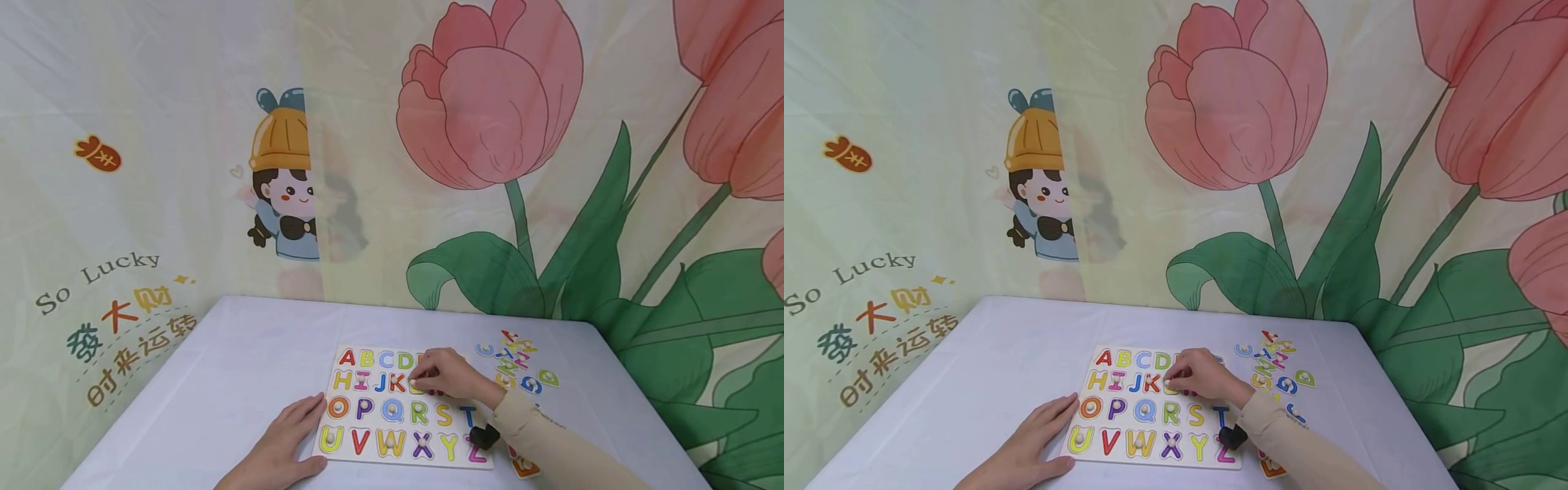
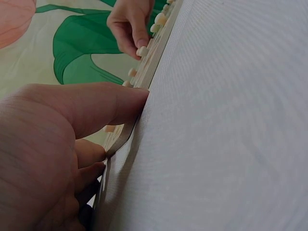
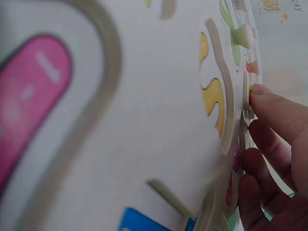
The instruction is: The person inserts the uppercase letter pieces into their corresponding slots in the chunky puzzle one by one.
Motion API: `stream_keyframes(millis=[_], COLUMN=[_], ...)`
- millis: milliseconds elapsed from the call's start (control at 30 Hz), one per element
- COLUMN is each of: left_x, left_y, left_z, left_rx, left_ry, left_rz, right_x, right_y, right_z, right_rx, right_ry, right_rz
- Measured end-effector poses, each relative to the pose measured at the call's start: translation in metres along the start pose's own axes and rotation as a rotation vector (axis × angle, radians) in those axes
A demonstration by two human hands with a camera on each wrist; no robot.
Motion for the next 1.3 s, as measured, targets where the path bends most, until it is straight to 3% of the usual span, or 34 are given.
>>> stream_keyframes(millis=[433,667,833,1067,1300], left_x=[0.001,0.003,0.001,-0.001,-0.002], left_y=[-0.001,0.0,0.0,0.001,0.0], left_z=[0.001,0.0,0.001,0.002,0.003], left_rx=[0.006,0.007,0.002,-0.013,-0.016], left_ry=[0.022,0.035,0.028,-0.003,-0.01], left_rz=[0.023,0.019,0.007,-0.008,-0.016], right_x=[0.002,0.007,-0.008,-0.061,-0.086], right_y=[0.003,0.008,0.014,0.02,0.018], right_z=[-0.005,0.0,0.036,0.102,0.126], right_rx=[-0.041,0.016,-0.015,-0.124,-0.088], right_ry=[-0.003,0.054,0.08,0.166,0.239], right_rz=[-0.009,0.037,0.085,-0.013,-0.014])
Point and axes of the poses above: each hand's wrist, its own y-axis away from the middle knuckle, its own z-axis out of the back of the hand, x = y × z, the point moved 5 cm from there along -y, towards the middle knuckle, and after that the axes turned 11 degrees about -z, right-handed, at the moved point
